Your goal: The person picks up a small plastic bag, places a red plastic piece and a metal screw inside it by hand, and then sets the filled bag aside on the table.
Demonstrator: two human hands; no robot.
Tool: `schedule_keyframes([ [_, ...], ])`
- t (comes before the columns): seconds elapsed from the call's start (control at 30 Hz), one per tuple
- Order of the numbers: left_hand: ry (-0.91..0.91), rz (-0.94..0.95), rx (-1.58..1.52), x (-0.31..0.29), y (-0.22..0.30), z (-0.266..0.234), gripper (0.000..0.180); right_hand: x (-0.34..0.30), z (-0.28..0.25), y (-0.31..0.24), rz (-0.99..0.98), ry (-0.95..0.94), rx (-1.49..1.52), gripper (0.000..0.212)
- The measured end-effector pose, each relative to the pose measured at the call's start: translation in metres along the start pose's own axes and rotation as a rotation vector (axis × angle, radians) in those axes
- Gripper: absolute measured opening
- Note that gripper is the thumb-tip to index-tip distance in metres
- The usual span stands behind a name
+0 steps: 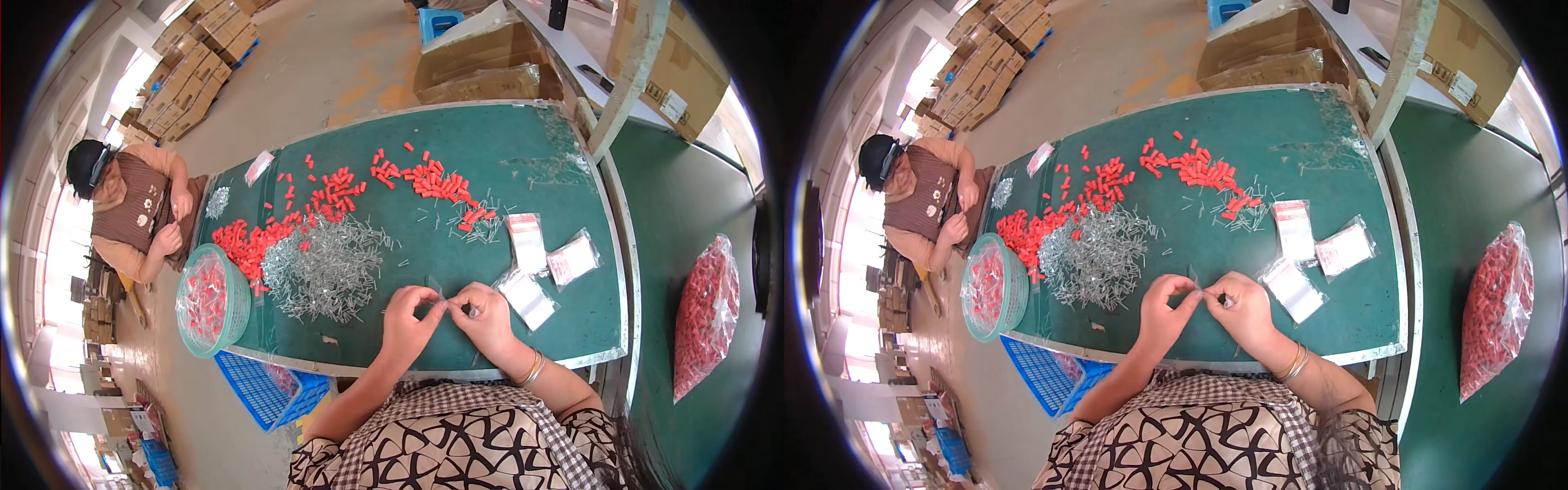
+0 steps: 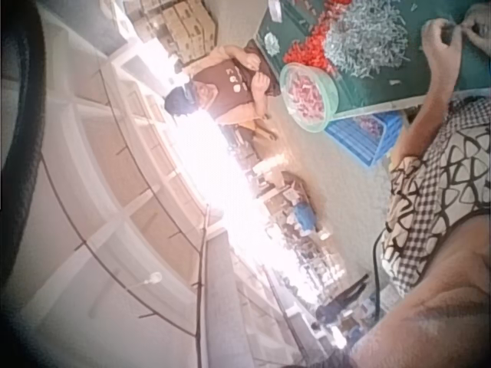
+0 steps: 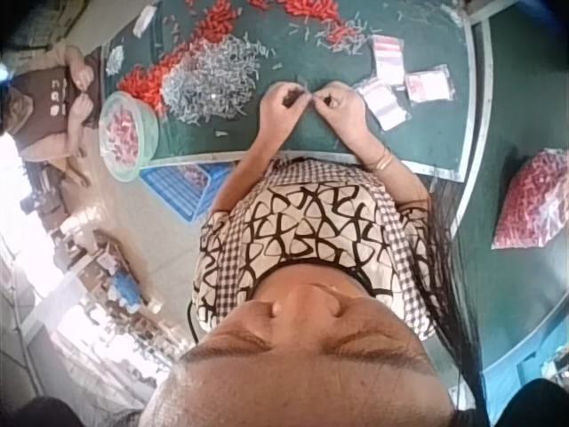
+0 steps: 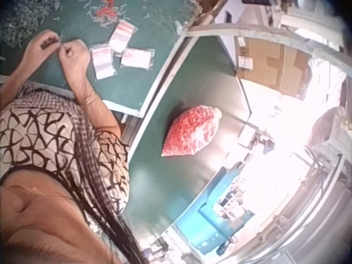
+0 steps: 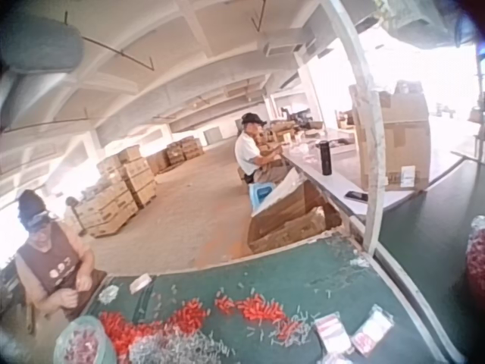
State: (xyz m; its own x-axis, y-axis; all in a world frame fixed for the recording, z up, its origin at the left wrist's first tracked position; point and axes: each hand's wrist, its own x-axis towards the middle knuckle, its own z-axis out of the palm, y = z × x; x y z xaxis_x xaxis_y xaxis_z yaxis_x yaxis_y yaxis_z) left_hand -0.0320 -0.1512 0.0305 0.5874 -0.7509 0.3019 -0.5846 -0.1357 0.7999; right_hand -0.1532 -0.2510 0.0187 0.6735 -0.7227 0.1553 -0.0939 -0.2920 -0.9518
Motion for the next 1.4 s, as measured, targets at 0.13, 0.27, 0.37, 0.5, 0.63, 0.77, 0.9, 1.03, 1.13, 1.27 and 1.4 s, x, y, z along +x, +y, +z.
schedule_keyframes([
  [0.13, -0.092, -0.317, -0.179, -0.002, 0.002, 0.005, 0.010, -0.002, 0.005, 0.004, -0.158, 0.061, -0.065, 0.009],
  [0.27, -0.050, -0.175, -0.026, -0.003, 0.000, 0.009, 0.009, -0.004, 0.002, 0.002, -0.194, 0.166, -0.192, 0.014],
  [0.37, -0.055, -0.203, 0.008, -0.004, -0.002, 0.008, 0.008, -0.005, 0.005, 0.005, -0.254, 0.166, -0.185, 0.016],
  [0.5, -0.145, -0.341, -0.166, -0.001, -0.010, -0.001, 0.008, 0.003, -0.005, -0.002, -0.320, 0.086, -0.173, 0.029],
  [0.63, -0.339, -0.437, -0.268, 0.001, -0.016, -0.020, 0.011, 0.006, -0.020, -0.017, -0.380, -0.207, -0.309, 0.060],
  [0.77, -0.492, -0.413, -0.200, 0.005, -0.009, -0.028, 0.010, 0.005, -0.017, -0.005, -0.414, -0.347, -0.313, 0.064],
  [0.9, -0.474, -0.403, -0.212, 0.003, -0.013, -0.028, 0.009, 0.003, -0.013, -0.005, -0.421, -0.272, -0.281, 0.062],
  [1.03, -0.475, -0.435, -0.225, 0.001, -0.014, -0.028, 0.010, 0.002, -0.011, -0.009, -0.443, -0.280, -0.314, 0.057],
  [1.13, -0.511, -0.448, -0.215, 0.005, -0.010, -0.032, 0.010, 0.002, -0.009, -0.004, -0.444, -0.279, -0.275, 0.055],
  [1.27, -0.332, -0.511, -0.362, 0.002, -0.020, -0.042, 0.006, 0.003, -0.012, -0.009, -0.273, -0.281, -0.099, 0.051],
  [1.4, -0.190, -0.236, 0.159, 0.000, -0.035, -0.052, 0.013, 0.004, -0.011, -0.009, -0.201, -0.300, -0.048, 0.050],
])
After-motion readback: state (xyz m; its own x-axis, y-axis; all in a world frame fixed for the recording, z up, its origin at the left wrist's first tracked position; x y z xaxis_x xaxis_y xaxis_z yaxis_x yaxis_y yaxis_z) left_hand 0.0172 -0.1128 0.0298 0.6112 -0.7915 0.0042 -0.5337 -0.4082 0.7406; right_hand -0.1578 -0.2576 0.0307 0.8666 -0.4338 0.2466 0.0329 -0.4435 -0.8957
